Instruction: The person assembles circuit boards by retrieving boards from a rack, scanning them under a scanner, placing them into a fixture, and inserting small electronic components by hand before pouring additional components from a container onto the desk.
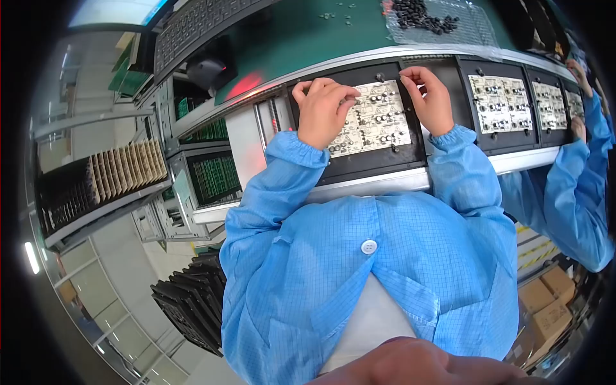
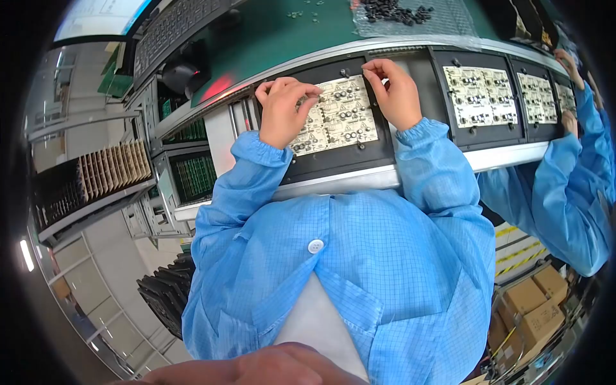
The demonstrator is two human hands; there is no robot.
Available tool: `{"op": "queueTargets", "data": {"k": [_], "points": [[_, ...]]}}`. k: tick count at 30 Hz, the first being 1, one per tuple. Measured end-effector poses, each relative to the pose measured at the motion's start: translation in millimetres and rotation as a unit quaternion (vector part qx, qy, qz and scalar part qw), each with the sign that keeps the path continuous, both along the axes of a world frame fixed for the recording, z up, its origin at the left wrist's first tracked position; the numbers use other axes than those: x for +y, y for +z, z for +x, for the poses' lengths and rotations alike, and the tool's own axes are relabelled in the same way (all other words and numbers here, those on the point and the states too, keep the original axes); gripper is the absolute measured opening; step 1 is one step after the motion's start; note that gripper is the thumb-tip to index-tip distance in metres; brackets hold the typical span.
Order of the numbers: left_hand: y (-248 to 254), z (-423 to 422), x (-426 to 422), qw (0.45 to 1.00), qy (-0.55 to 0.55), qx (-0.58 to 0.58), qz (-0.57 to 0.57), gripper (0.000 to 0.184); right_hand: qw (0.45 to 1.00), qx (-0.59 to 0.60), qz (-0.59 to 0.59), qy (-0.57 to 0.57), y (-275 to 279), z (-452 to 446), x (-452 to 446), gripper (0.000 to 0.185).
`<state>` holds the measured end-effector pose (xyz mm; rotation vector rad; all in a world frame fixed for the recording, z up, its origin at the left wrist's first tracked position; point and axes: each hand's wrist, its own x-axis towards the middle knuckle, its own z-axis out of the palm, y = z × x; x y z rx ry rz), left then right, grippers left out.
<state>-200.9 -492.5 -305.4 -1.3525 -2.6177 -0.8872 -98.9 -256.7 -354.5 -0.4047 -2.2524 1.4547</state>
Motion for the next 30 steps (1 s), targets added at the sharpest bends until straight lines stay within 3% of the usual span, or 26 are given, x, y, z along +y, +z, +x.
{"op": "queueTargets", "data": {"k": [18, 21, 23, 24, 26, 29, 30], "points": [[-11, 0, 0, 0.989, -0.068, 0.123, -0.04, 0.014, 0.999, 0.035, 0.019, 0.024, 14, -2, -7, 0.015], [4, -12, 3, 0.988, -0.085, 0.107, -0.07, 0.014, 0.998, 0.039, 0.026, 0.032, 23, -1, -10, 0.014], [13, -47, 15, 0.987, -0.127, -0.096, -0.021, 0.015, 0.998, 0.04, 0.031, 0.034, 31, -2, -11, 0.014], [10, -69, 24, 0.987, -0.115, -0.112, 0.033, 0.025, 0.998, 0.04, 0.033, 0.035, 34, -1, -12, 0.013], [-1, -117, 45, 0.998, -0.035, 0.037, 0.041, 0.035, 0.998, 0.034, 0.042, 0.04, 44, 0, -14, 0.013], [-37, -181, 81, 0.989, 0.034, 0.141, 0.021, 0.043, 0.997, 0.021, 0.052, 0.05, 60, 2, -16, 0.016], [-33, -185, 91, 0.993, 0.004, 0.113, 0.018, 0.045, 0.996, 0.028, 0.061, 0.054, 63, 2, -17, 0.017]]}}
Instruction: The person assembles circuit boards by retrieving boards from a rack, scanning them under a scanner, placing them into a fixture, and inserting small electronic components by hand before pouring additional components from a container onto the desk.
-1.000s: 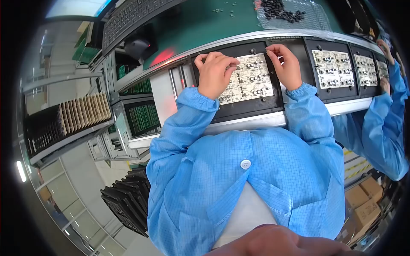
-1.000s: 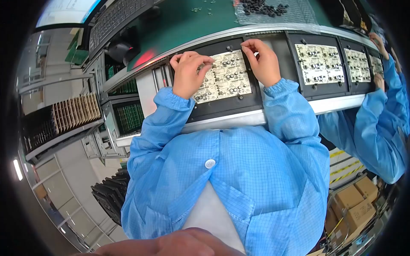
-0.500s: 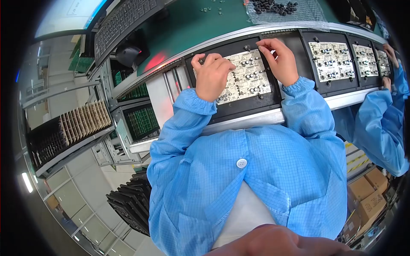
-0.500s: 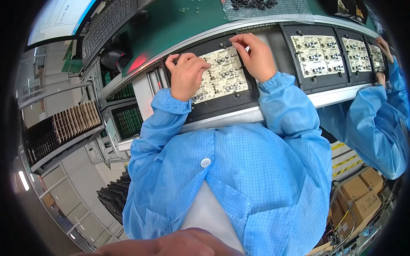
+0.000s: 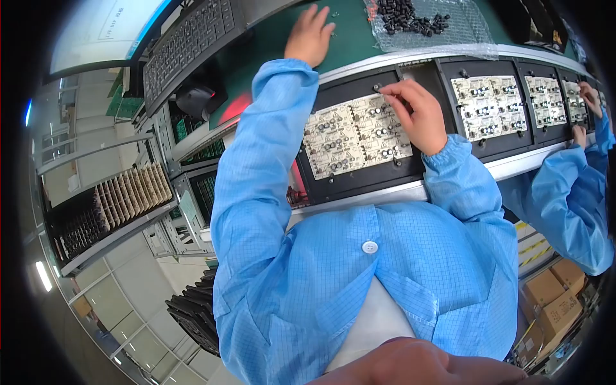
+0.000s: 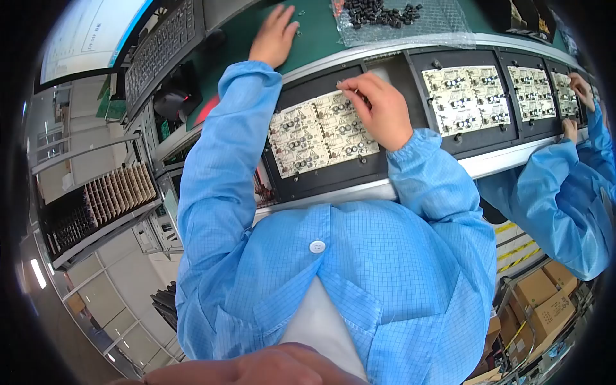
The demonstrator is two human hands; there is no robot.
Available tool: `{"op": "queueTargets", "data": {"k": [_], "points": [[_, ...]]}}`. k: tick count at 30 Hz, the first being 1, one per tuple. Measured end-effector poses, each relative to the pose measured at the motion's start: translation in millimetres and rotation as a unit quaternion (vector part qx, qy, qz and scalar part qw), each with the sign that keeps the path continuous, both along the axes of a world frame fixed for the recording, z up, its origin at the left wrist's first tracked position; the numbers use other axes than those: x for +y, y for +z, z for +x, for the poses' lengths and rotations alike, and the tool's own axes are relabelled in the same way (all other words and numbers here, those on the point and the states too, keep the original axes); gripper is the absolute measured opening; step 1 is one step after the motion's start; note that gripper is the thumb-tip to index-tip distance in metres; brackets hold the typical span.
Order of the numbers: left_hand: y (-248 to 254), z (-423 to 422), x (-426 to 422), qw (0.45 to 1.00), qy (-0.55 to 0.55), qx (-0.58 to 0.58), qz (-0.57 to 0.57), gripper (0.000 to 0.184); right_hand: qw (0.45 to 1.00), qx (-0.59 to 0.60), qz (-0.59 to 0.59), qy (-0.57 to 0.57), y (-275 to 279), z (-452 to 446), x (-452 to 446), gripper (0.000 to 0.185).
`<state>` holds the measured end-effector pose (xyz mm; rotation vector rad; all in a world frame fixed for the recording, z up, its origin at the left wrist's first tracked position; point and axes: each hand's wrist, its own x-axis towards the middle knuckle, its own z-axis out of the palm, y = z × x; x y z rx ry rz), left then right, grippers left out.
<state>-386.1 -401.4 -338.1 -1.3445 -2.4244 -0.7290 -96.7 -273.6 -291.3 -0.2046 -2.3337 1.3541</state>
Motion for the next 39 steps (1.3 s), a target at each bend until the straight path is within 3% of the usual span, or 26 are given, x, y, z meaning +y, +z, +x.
{"op": "queueTargets", "data": {"k": [5, 9, 15, 17, 18, 19, 20, 21, 22, 25, 26, 27, 29, 34, 39], "points": [[4, 32, 13, 0.994, -0.071, -0.006, -0.078, 0.035, 0.997, 0.043, 0.067, 0.003, 10, 7, 8, 0.02], [27, 45, -17, 0.981, -0.096, 0.087, -0.147, 0.037, 0.992, 0.045, 0.12, 0.014, 32, 19, -5, 0.017], [32, 41, -40, 0.988, -0.09, 0.108, -0.068, 0.036, 0.983, 0.026, 0.176, 0.055, 37, 29, -17, 0.016], [37, 46, -45, 0.998, 0.011, -0.041, 0.04, 0.033, 0.98, 0.021, 0.188, 0.066, 31, 33, -18, 0.015], [46, 55, -48, 0.968, 0.067, -0.227, 0.087, 0.029, 0.979, 0.019, 0.192, 0.065, 28, 36, -19, 0.015], [47, 59, -52, 0.967, 0.067, -0.23, 0.09, 0.029, 0.981, 0.007, 0.173, 0.085, 26, 39, -20, 0.014], [49, 60, -60, 0.891, 0.066, -0.398, 0.207, 0.029, 0.982, -0.005, 0.156, 0.104, 26, 41, -23, 0.014], [50, 62, -67, 0.773, 0.062, -0.547, 0.314, 0.029, 0.982, -0.007, 0.158, 0.106, 26, 43, -24, 0.014], [50, 66, -76, 0.771, 0.063, -0.549, 0.316, 0.029, 0.981, -0.019, 0.164, 0.106, 26, 46, -26, 0.015], [50, 88, -102, 0.56, -0.002, -0.709, 0.429, 0.027, 0.977, -0.026, 0.184, 0.105, 22, 52, -27, 0.015], [49, 94, -110, 0.525, -0.01, -0.732, 0.434, 0.022, 0.975, -0.02, 0.199, 0.101, 21, 53, -28, 0.015], [49, 101, -116, 0.523, -0.009, -0.732, 0.436, 0.022, 0.974, -0.022, 0.2, 0.104, 20, 53, -28, 0.015], [49, 113, -126, 0.426, -0.029, -0.784, 0.45, 0.02, 0.972, -0.01, 0.219, 0.083, 19, 53, -30, 0.013], [52, 131, -130, 0.42, -0.008, -0.791, 0.446, 0.018, 0.963, -0.005, 0.262, 0.067, 9, 43, -28, 0.012], [55, 147, -129, 0.506, 0.018, -0.763, 0.403, 0.021, 0.956, -0.009, 0.286, 0.06, 7, 40, -27, 0.012]]}}
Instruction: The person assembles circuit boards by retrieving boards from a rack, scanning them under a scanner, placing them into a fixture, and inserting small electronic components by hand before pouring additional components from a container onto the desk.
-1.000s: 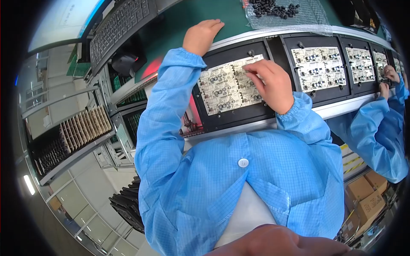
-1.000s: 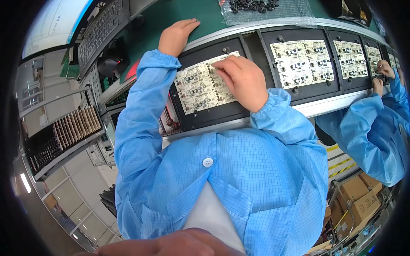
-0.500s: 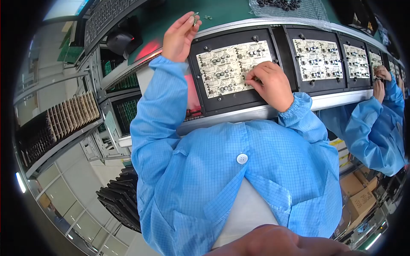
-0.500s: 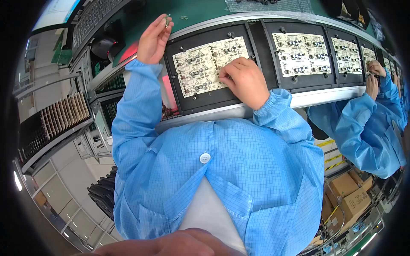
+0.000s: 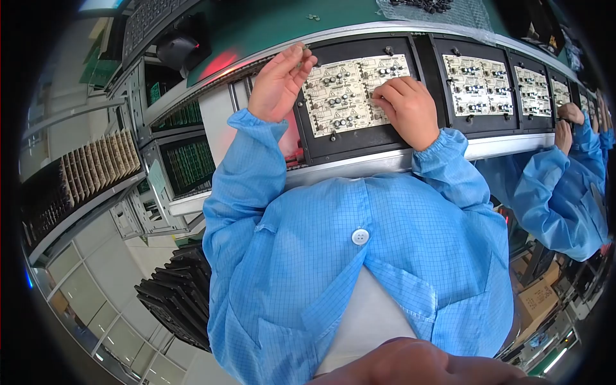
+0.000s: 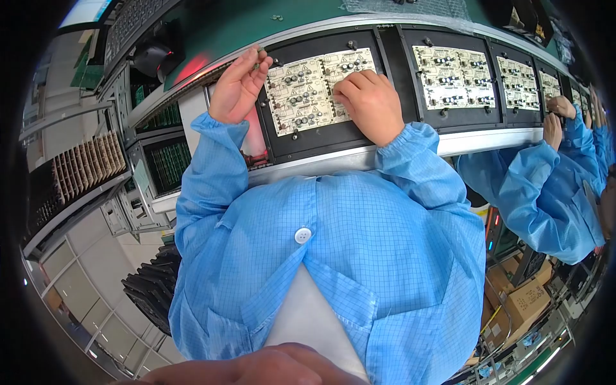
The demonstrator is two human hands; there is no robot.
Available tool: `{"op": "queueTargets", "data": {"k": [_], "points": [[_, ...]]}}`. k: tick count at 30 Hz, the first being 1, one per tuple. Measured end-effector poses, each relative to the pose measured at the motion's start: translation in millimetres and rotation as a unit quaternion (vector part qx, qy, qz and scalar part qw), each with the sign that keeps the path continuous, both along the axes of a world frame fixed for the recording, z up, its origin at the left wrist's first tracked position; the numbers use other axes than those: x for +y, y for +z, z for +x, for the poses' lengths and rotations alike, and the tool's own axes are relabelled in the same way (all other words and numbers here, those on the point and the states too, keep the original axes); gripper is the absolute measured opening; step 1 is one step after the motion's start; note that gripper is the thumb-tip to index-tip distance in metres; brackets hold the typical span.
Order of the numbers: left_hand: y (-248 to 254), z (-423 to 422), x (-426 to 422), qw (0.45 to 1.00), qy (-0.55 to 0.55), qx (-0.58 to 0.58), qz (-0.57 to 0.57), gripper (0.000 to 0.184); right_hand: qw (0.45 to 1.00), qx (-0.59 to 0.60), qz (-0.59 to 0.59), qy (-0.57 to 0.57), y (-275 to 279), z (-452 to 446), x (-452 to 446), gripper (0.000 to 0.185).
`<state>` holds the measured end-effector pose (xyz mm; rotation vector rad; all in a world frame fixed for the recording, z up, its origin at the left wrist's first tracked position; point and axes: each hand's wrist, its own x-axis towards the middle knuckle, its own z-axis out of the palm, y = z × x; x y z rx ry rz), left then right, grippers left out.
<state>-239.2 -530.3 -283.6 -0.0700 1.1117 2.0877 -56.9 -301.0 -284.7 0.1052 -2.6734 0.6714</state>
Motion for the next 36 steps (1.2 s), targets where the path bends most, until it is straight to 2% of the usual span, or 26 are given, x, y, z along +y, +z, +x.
{"op": "queueTargets", "data": {"k": [5, 9, 11, 12, 13, 14, 18, 20, 22, 24, 26, 28, 29, 31, 32, 34, 36], "points": [[-1, 14, 1, 0.997, -0.051, 0.051, -0.023, 0.024, 0.997, 0.022, 0.071, 0.009, -2, -1, -1, 0.014], [5, 35, 10, 0.991, -0.106, 0.062, -0.055, 0.025, 0.997, 0.025, 0.077, 0.018, 4, -2, 5, 0.017], [9, 46, 14, 0.988, -0.122, 0.067, -0.063, 0.026, 0.999, 0.002, -0.038, 0.013, 11, -4, 2, 0.017], [11, 51, 15, 0.986, -0.136, 0.071, -0.071, 0.026, 0.999, 0.002, -0.039, 0.013, 13, -4, -4, 0.017], [13, 55, 16, 0.983, -0.155, 0.074, -0.072, 0.026, 0.972, -0.039, -0.23, -0.001, 14, -5, -13, 0.017], [14, 60, 17, 0.982, -0.155, 0.073, -0.073, 0.026, 0.907, -0.078, -0.413, -0.016, 15, -6, -19, 0.018], [9, 63, 10, 0.973, -0.18, 0.122, -0.082, 0.025, 0.905, -0.083, -0.418, 0.001, 4, -5, -22, 0.016], [8, 56, -1, 0.969, -0.121, 0.162, -0.143, 0.027, 0.904, -0.079, -0.42, -0.012, 7, -1, -17, 0.013], [-5, 44, -15, 0.964, -0.091, 0.195, -0.154, 0.023, 0.902, -0.075, -0.423, -0.027, 3, 4, -11, 0.009], [-14, 36, -22, 0.914, -0.029, 0.331, -0.233, 0.018, 0.867, -0.094, -0.489, -0.031, -7, 8, -4, 0.007], [-9, 36, -26, 0.907, -0.041, 0.326, -0.265, 0.013, 0.86, -0.11, -0.497, -0.031, -9, 10, -2, 0.009], [1, 41, -21, 0.804, -0.1, 0.432, -0.395, 0.009, 0.863, -0.12, -0.49, -0.025, -12, 13, 1, 0.008], [4, 42, -19, 0.804, -0.102, 0.432, -0.395, 0.009, 0.862, -0.12, -0.491, -0.026, -11, 13, -1, 0.008], [6, 45, -13, 0.715, -0.086, 0.549, -0.425, 0.01, 0.868, -0.1, -0.483, -0.064, -9, 11, -5, 0.008], [4, 44, -13, 0.715, -0.086, 0.549, -0.424, 0.01, 0.868, -0.099, -0.483, -0.064, -10, 11, -5, 0.008], [-4, 38, -13, 0.639, -0.069, 0.646, -0.412, 0.011, 0.88, -0.096, -0.462, -0.056, -14, 11, -4, 0.016], [-8, 35, -13, 0.632, -0.067, 0.66, -0.4, 0.011, 0.881, -0.107, -0.457, -0.056, -17, 12, -2, 0.019]]}}
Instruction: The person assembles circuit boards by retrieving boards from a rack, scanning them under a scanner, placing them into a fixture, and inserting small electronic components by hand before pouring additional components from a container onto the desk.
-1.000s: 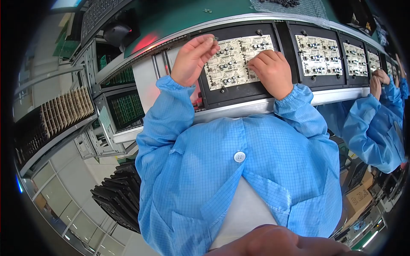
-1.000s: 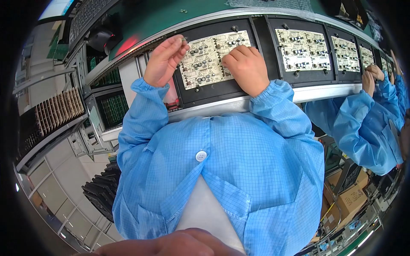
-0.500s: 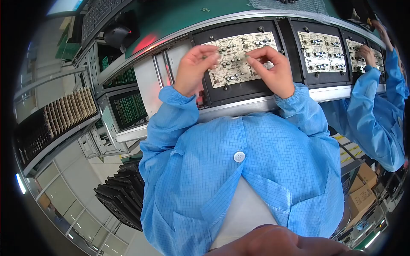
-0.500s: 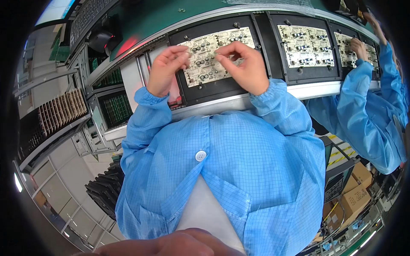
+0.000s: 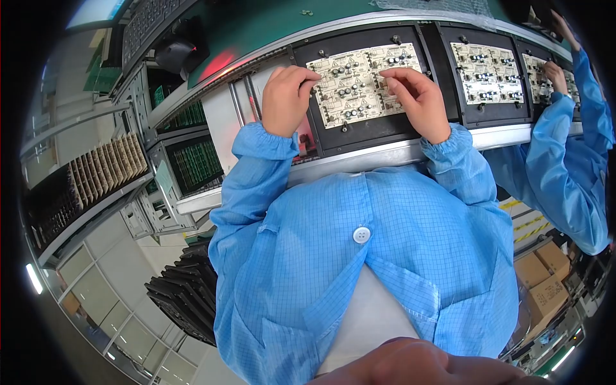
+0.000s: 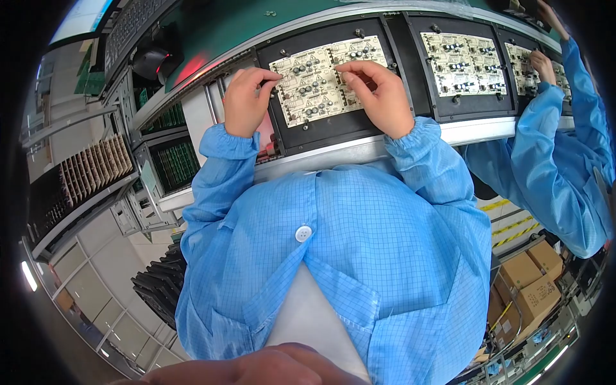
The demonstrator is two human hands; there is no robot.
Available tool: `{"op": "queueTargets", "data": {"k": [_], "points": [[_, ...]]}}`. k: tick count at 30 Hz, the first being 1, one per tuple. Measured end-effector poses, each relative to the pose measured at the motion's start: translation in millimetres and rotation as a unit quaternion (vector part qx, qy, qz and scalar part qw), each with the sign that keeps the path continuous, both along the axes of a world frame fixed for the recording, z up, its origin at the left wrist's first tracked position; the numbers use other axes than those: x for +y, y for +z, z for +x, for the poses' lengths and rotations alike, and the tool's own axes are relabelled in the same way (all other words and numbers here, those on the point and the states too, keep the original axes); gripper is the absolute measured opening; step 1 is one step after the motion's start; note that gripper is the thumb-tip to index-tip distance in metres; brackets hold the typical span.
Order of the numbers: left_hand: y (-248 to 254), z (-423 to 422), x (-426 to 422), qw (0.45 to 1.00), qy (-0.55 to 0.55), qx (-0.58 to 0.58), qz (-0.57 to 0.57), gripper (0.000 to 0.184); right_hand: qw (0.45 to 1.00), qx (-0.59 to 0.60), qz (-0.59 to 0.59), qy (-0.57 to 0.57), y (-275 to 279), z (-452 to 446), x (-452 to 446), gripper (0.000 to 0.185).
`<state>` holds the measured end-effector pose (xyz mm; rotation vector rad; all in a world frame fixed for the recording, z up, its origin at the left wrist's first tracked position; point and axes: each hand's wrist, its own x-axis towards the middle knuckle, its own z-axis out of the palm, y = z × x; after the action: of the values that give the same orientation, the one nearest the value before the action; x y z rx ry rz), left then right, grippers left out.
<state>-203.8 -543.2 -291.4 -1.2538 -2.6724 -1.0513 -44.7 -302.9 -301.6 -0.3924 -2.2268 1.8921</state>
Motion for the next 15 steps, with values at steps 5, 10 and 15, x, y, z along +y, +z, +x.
{"op": "queueTargets", "data": {"k": [5, 10, 15], "points": [[0, -1, 0, 1.0, -0.021, 0.014, -0.007, 0.012, 0.999, -0.047, -0.021, -0.013, -2, 3, 2, 0.022], [-8, -7, -2, 0.997, -0.065, 0.036, 0.023, 0.016, 0.981, 0.034, 0.19, 0.001, 4, 3, 4, 0.019], [-10, -4, 2, 0.998, -0.059, 0.026, 0.019, 0.018, 0.993, 0.008, 0.114, -0.018, 0, 5, 2, 0.018]]}}
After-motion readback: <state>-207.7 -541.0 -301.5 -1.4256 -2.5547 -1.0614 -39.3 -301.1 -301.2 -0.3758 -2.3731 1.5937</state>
